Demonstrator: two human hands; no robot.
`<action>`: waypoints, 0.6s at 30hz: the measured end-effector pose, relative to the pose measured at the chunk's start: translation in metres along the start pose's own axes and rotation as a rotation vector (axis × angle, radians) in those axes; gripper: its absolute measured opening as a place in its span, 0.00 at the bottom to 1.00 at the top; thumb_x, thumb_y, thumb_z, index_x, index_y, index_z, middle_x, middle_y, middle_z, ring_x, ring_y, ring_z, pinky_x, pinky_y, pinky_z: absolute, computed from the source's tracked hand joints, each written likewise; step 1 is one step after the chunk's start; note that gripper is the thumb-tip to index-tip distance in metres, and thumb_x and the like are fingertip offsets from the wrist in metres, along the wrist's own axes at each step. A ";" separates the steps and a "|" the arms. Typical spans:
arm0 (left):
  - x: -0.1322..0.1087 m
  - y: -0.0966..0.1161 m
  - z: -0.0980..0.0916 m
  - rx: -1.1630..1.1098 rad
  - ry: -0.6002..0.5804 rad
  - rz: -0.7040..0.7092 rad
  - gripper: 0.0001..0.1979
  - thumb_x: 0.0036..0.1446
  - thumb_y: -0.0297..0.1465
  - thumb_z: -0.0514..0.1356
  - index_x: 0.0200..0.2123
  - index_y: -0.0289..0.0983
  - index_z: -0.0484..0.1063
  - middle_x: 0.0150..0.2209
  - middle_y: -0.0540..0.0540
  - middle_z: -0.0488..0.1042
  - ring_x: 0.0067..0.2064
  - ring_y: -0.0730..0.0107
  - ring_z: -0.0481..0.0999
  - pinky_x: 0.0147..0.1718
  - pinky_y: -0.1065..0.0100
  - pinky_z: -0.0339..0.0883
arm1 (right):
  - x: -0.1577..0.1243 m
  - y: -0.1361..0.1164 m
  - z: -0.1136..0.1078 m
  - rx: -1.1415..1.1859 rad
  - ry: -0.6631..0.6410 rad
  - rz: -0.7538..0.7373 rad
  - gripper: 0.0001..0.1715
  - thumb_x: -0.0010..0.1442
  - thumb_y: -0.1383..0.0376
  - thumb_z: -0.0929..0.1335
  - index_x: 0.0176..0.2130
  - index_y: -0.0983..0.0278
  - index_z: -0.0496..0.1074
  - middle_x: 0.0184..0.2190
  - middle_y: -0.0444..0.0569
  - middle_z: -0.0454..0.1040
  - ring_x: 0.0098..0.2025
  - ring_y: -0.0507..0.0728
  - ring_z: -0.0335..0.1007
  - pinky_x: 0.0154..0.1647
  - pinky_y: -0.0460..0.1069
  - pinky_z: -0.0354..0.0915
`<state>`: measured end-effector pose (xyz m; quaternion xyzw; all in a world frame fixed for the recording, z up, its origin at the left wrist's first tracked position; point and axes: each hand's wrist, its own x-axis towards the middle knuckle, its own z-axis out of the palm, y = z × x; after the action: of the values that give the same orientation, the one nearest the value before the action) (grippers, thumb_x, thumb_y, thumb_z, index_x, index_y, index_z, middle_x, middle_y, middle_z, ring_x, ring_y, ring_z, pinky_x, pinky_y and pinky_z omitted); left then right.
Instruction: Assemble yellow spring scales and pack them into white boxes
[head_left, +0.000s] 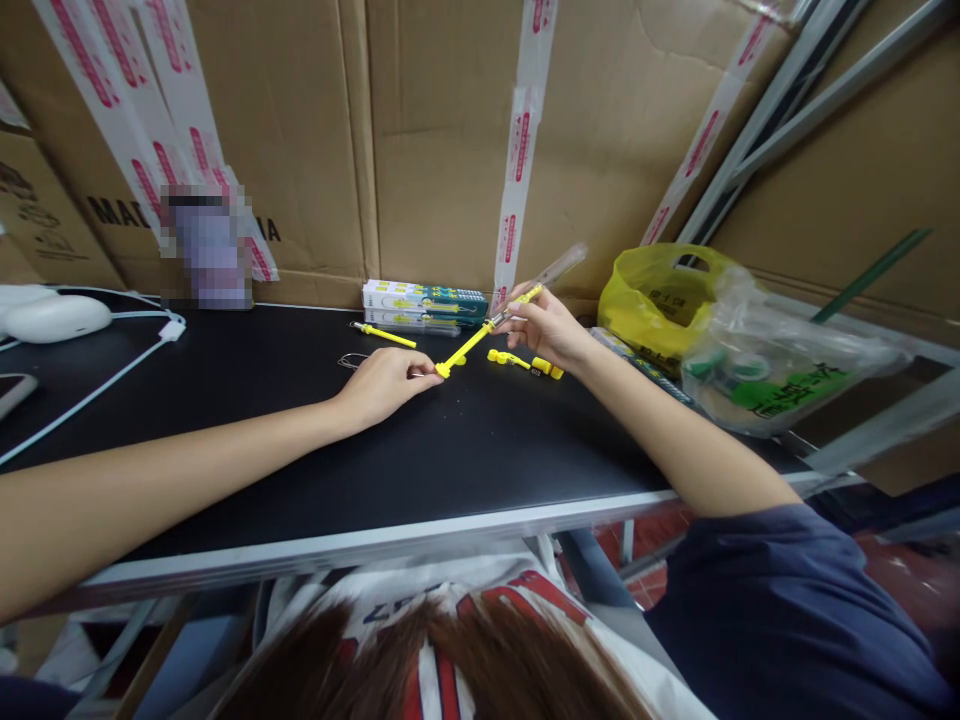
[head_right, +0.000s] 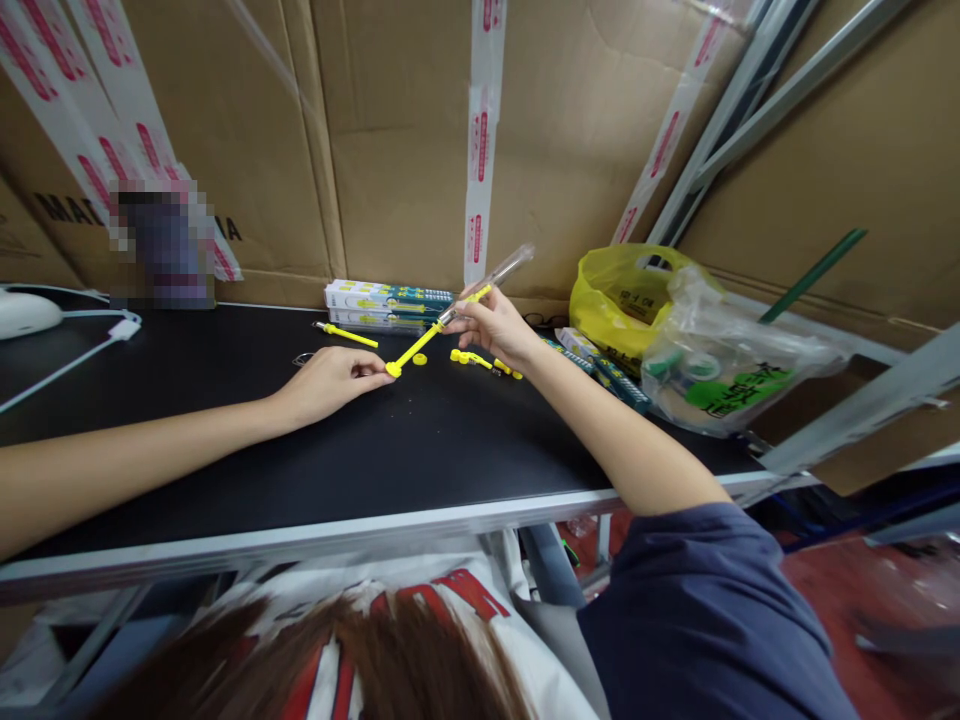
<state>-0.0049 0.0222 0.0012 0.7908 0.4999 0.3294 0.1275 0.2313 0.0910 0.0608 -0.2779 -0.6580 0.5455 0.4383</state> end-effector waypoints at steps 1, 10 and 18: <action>-0.001 0.000 -0.001 -0.010 0.025 0.003 0.13 0.55 0.40 0.59 0.31 0.37 0.78 0.26 0.50 0.75 0.27 0.71 0.68 0.27 0.70 0.55 | 0.000 -0.001 -0.001 0.003 0.007 0.002 0.19 0.52 0.66 0.72 0.37 0.60 0.58 0.30 0.41 0.75 0.29 0.51 0.76 0.21 0.42 0.67; -0.002 -0.003 -0.002 0.000 0.154 0.072 0.14 0.58 0.41 0.56 0.31 0.36 0.74 0.23 0.51 0.70 0.25 0.73 0.66 0.27 0.71 0.54 | 0.002 -0.002 -0.005 0.025 0.028 0.005 0.20 0.51 0.63 0.73 0.37 0.61 0.59 0.31 0.43 0.76 0.30 0.51 0.77 0.27 0.44 0.72; -0.003 0.000 -0.002 0.069 0.186 0.082 0.12 0.59 0.39 0.55 0.33 0.37 0.72 0.23 0.52 0.69 0.25 0.72 0.65 0.26 0.70 0.52 | 0.002 0.004 -0.005 0.014 0.024 -0.001 0.24 0.48 0.57 0.76 0.37 0.62 0.61 0.31 0.46 0.76 0.32 0.53 0.77 0.29 0.44 0.74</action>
<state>-0.0073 0.0194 0.0013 0.7804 0.4879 0.3891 0.0396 0.2344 0.0955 0.0577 -0.2810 -0.6491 0.5464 0.4485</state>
